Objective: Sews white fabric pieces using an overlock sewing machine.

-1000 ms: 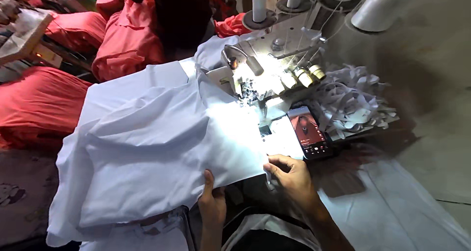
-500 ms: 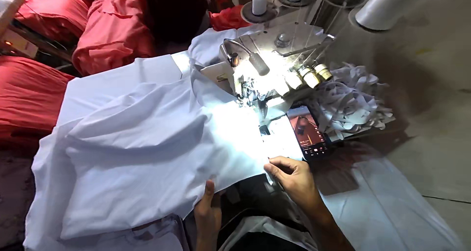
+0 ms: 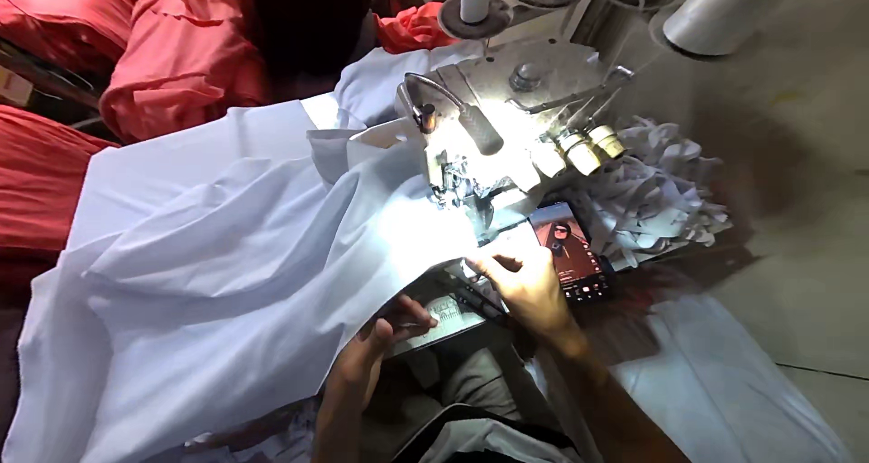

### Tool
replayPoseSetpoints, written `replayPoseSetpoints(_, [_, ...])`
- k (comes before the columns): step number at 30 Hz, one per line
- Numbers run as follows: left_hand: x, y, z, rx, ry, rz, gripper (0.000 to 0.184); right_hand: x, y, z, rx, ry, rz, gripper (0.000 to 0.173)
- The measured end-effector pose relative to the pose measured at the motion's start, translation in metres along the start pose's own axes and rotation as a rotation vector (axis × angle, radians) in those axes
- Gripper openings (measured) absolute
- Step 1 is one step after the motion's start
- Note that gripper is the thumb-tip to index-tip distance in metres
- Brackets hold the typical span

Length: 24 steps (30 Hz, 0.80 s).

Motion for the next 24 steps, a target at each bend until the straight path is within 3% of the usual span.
replayPoseSetpoints(4, [0.027,0.014,0.007,-0.032,-0.459,-0.048,0.059,0.003,0.001,-0.004,-0.009,-0.024,-0.074,0.021])
replayPoseSetpoints(6, [0.031,0.039,0.01,0.076,-0.531,-0.087,0.056,0.003,0.002,-0.004,0.003,-0.031,-0.093,0.026])
replayPoseSetpoints(8, [0.015,0.077,-0.003,0.249,-0.302,-0.233,0.042,0.003,0.001,-0.004,0.023,-0.034,-0.114,0.029])
replayPoseSetpoints(11, [-0.029,0.133,-0.044,0.445,0.199,-0.934,0.027,0.003,0.002,-0.004,0.027,-0.035,-0.136,0.031])
replayPoseSetpoints(14, [-0.061,0.142,-0.111,0.296,0.26,-1.377,0.05,0.006,0.004,-0.001,0.046,-0.044,-0.156,0.031])
replayPoseSetpoints(16, [-0.074,0.138,-0.143,0.198,0.263,-1.394,0.058,0.006,0.005,0.003,0.05,-0.038,-0.186,0.031])
replayPoseSetpoints(18, [-0.08,0.136,-0.153,0.167,0.286,-1.37,0.049,0.005,0.007,0.008,0.061,-0.037,-0.182,0.032])
replayPoseSetpoints(24, [-0.091,0.145,-0.139,0.28,0.425,-1.351,0.023,-0.003,0.011,0.032,0.037,-0.036,0.034,0.028])
Point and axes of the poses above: each hand's wrist, its own z-axis away from the middle knuckle, its own x-axis out of the palm, y = z × x, the point moved 9 cm from there along -z, towards the middle knuckle, and after that the axes turned 1 degree about -y, right-handed, at the moved point
